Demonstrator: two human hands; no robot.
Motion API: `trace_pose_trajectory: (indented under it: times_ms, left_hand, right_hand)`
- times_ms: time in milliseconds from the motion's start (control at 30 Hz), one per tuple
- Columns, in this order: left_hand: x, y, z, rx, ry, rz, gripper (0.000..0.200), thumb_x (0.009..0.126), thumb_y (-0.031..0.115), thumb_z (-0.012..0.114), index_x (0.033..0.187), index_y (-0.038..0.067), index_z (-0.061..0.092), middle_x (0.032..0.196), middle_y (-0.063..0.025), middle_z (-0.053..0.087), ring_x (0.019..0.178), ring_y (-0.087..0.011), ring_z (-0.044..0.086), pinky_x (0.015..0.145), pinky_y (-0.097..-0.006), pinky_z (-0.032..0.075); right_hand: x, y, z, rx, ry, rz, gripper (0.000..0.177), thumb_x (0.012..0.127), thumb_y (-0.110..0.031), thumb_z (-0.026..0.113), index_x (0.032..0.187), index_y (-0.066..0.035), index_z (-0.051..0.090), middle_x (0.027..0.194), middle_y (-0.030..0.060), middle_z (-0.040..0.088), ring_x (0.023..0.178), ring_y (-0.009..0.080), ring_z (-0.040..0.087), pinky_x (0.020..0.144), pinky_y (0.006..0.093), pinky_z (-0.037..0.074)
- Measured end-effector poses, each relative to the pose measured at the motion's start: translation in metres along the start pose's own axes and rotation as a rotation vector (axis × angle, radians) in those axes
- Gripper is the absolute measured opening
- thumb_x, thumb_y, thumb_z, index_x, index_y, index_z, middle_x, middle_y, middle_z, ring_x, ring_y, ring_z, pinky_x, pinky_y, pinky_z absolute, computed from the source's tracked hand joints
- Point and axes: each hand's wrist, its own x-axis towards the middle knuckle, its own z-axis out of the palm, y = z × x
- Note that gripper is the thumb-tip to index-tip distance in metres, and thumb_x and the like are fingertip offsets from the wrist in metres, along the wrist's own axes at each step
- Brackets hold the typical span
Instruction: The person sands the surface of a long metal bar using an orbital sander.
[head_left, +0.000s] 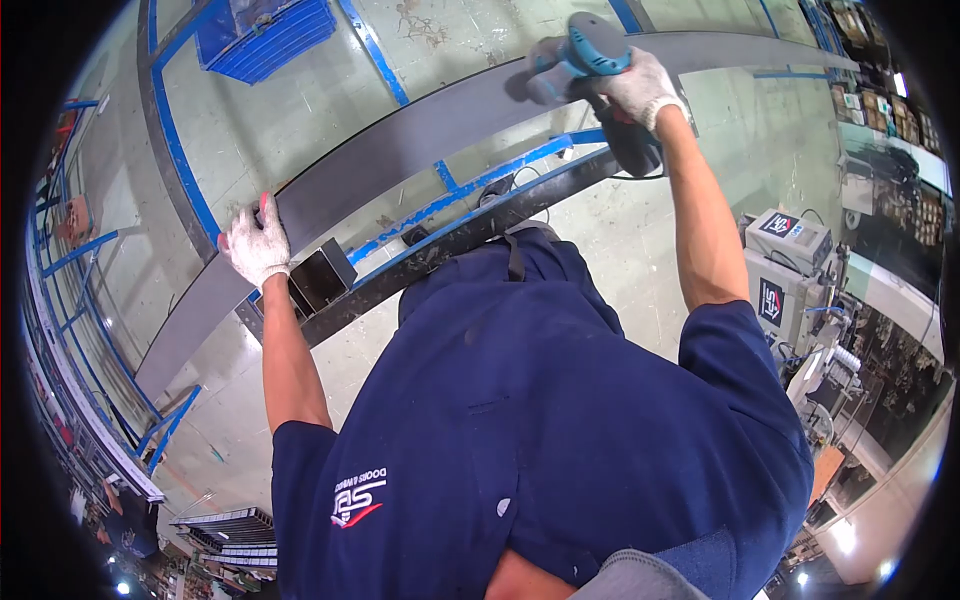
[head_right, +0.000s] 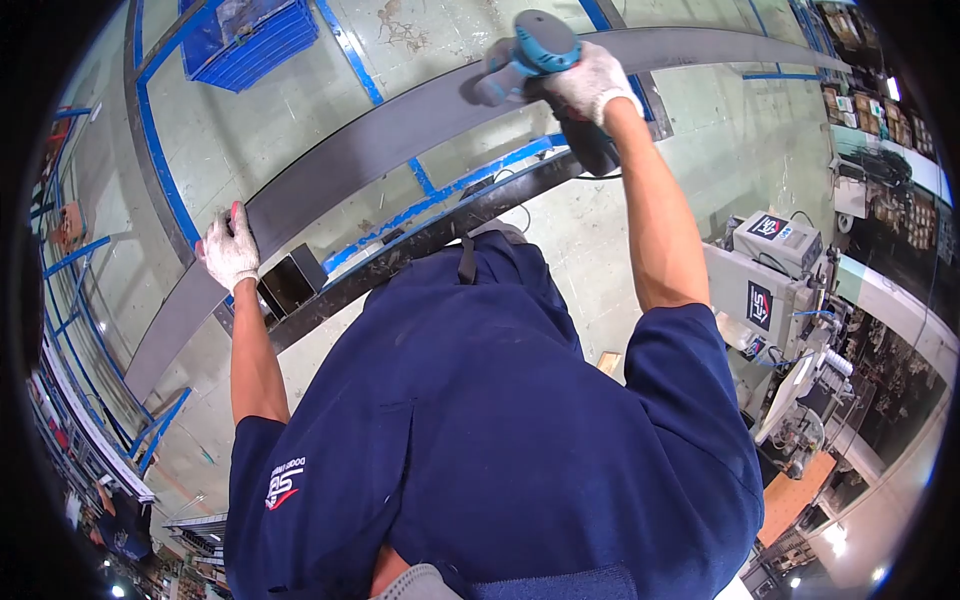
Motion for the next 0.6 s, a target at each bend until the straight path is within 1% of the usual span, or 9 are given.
trace_pose_trajectory:
  times_ms: [33,67,200,367,400,467,533,567,600]
  left_hand:
    - [0.0,-0.001,0.001,0.003,0.003,0.005,0.055,0.109,0.066,0.063,0.118,0.016,0.087,0.12,-0.0153,0.083,0.121,-0.0362,0.075,0.13,-0.0561,0.038]
    - [0.0,-0.002,0.003,0.005,0.008,0.011,0.056,0.109,0.066,0.063,0.118,0.016,0.086,0.121,-0.0155,0.083,0.122,-0.0362,0.075,0.13,-0.056,0.037]
    - [0.001,-0.006,0.008,-0.002,0.034,0.03,0.059,0.11,0.067,0.061,0.123,0.015,0.086,0.124,-0.0164,0.083,0.123,-0.0365,0.075,0.131,-0.056,0.037]
    - [0.001,-0.008,0.004,0.012,-0.012,0.023,0.063,0.111,0.068,0.059,0.129,0.013,0.085,0.125,-0.0177,0.083,0.124,-0.0369,0.075,0.131,-0.0549,0.038]
    - [0.001,-0.007,0.004,0.009,-0.021,0.019,0.064,0.111,0.068,0.059,0.13,0.013,0.085,0.125,-0.0176,0.083,0.124,-0.0368,0.075,0.131,-0.0547,0.038]
    - [0.002,-0.005,0.0,0.002,-0.035,0.017,0.065,0.111,0.069,0.058,0.131,0.013,0.084,0.124,-0.0176,0.083,0.123,-0.0367,0.075,0.131,-0.0543,0.038]
    - [0.002,-0.009,0.006,0.002,-0.005,0.022,0.065,0.111,0.069,0.057,0.131,0.013,0.084,0.122,-0.0174,0.083,0.122,-0.0363,0.075,0.13,-0.0544,0.039]
    - [0.002,-0.011,0.01,0.002,0.01,0.026,0.065,0.112,0.069,0.057,0.132,0.014,0.084,0.121,-0.0173,0.083,0.121,-0.0361,0.075,0.13,-0.0544,0.039]
    - [0.002,-0.008,0.007,0.003,0.0,0.022,0.064,0.112,0.068,0.057,0.132,0.014,0.084,0.12,-0.017,0.083,0.121,-0.0359,0.075,0.13,-0.0542,0.039]
  right_hand:
    - [-0.009,-0.02,0.001,0.025,-0.08,0.069,0.055,0.068,-0.036,0.104,0.108,-0.004,0.083,0.088,0.009,0.083,0.075,0.0186,0.079,0.074,0.037,0.065]
    - [-0.002,-0.011,0.017,0.044,-0.103,0.036,0.058,0.071,-0.041,0.101,0.11,-0.003,0.083,0.094,0.0152,0.085,0.086,0.0275,0.083,0.084,0.0416,0.066]
    - [-0.005,-0.019,0.047,-0.094,-0.047,-0.14,0.061,0.078,-0.047,0.091,0.114,0.0,0.081,0.105,0.0293,0.082,0.108,0.0469,0.081,0.098,0.0479,0.063]
    - [0.002,-0.024,0.021,-0.034,-0.124,-0.034,0.05,0.08,-0.036,0.092,0.112,0.001,0.08,0.086,0.0198,0.083,0.08,0.0292,0.084,0.08,0.0422,0.066]
    - [-0.001,-0.027,0.008,0.019,-0.173,0.02,0.051,0.081,-0.037,0.089,0.114,0.001,0.08,0.094,0.0232,0.084,0.088,0.0354,0.085,0.085,0.0445,0.066]
    - [0.03,0.017,-0.002,-0.148,-0.026,-0.11,0.046,0.08,-0.038,0.096,0.106,-0.003,0.083,0.084,0.0099,0.082,0.067,0.0198,0.078,0.066,0.0357,0.064]
    - [0.011,-0.001,-0.034,-0.049,0.004,0.009,0.044,0.074,-0.03,0.092,0.114,-0.011,0.089,0.101,0.0118,0.088,0.095,0.0259,0.083,0.089,0.0401,0.063]
    - [0.034,0.035,-0.029,0.047,0.036,0.003,0.044,0.072,-0.03,0.093,0.111,-0.01,0.088,0.098,0.0106,0.086,0.09,0.0237,0.08,0.085,0.0397,0.062]
    - [0.038,0.041,-0.036,-0.027,0.054,0.025,0.04,0.074,-0.028,0.092,0.109,-0.009,0.088,0.095,0.0088,0.085,0.088,0.0223,0.078,0.084,0.0391,0.062]
